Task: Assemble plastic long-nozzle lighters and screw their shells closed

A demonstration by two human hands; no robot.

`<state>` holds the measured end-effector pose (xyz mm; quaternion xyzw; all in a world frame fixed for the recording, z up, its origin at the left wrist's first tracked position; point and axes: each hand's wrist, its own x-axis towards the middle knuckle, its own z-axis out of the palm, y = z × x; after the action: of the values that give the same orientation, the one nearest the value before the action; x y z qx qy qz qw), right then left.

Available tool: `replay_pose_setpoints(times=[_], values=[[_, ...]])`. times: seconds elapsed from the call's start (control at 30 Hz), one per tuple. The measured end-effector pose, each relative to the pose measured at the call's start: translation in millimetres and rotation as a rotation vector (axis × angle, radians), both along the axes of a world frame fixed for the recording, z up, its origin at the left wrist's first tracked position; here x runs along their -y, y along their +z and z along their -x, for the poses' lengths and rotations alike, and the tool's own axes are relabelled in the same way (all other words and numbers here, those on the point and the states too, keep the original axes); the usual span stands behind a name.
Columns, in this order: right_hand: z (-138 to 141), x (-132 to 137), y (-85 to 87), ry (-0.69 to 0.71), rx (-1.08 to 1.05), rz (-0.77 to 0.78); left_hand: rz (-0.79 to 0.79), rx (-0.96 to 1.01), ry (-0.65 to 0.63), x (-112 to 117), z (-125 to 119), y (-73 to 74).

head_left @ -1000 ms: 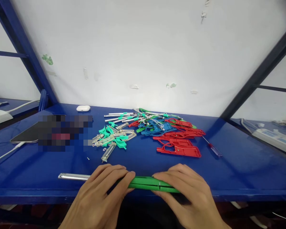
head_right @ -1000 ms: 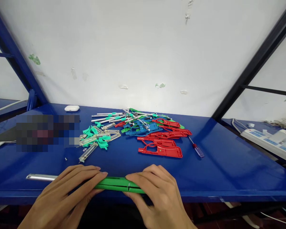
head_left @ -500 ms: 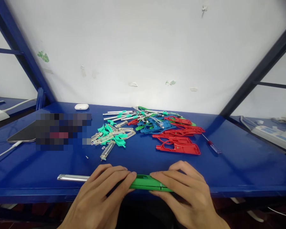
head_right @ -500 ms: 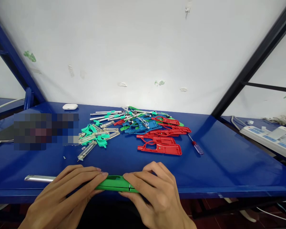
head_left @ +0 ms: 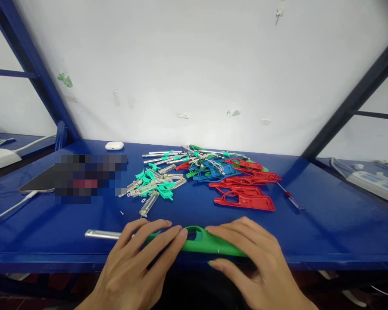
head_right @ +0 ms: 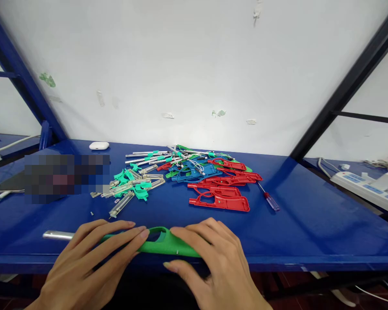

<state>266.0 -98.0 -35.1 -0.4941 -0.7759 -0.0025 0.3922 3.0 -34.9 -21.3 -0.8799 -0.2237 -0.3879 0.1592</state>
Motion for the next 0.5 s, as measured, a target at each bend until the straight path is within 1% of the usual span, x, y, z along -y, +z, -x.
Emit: replay_pose_setpoints(times=[0.07, 0.1, 0.13, 0.23, 0.37, 0.5], values=[[-1.5, 3.1, 0.2, -0.095, -0.022, 0.043, -0.019, -0.028, 0.013, -0.6, 6.9, -3.4], [-2.1, 3.8, 1.4, -0.112, -0.026, 0.055, -0.018, -0.039, 0.019, -0.6, 9.6, -5.2], [-2.4, 3.8, 3.3, -0.100, -0.029, 0.061, -0.014, -0.038, 0.027, -0.4, 11.2, -6.9], [-2.3, 0.3, 10.5, -0.008, -0.079, 0.039, 0.020, -0.006, 0.061, 0.8, 9.3, -8.8], [-1.6, -5.1, 14.5, 0.000, -0.175, -0.050, 0.092, 0.008, 0.012, 3.0, -1.4, -1.4], [-2.6, -4.3, 9.2, 0.032, -0.169, -0.090, 0.128, 0.029, -0.028, 4.2, -8.1, 8.7]])
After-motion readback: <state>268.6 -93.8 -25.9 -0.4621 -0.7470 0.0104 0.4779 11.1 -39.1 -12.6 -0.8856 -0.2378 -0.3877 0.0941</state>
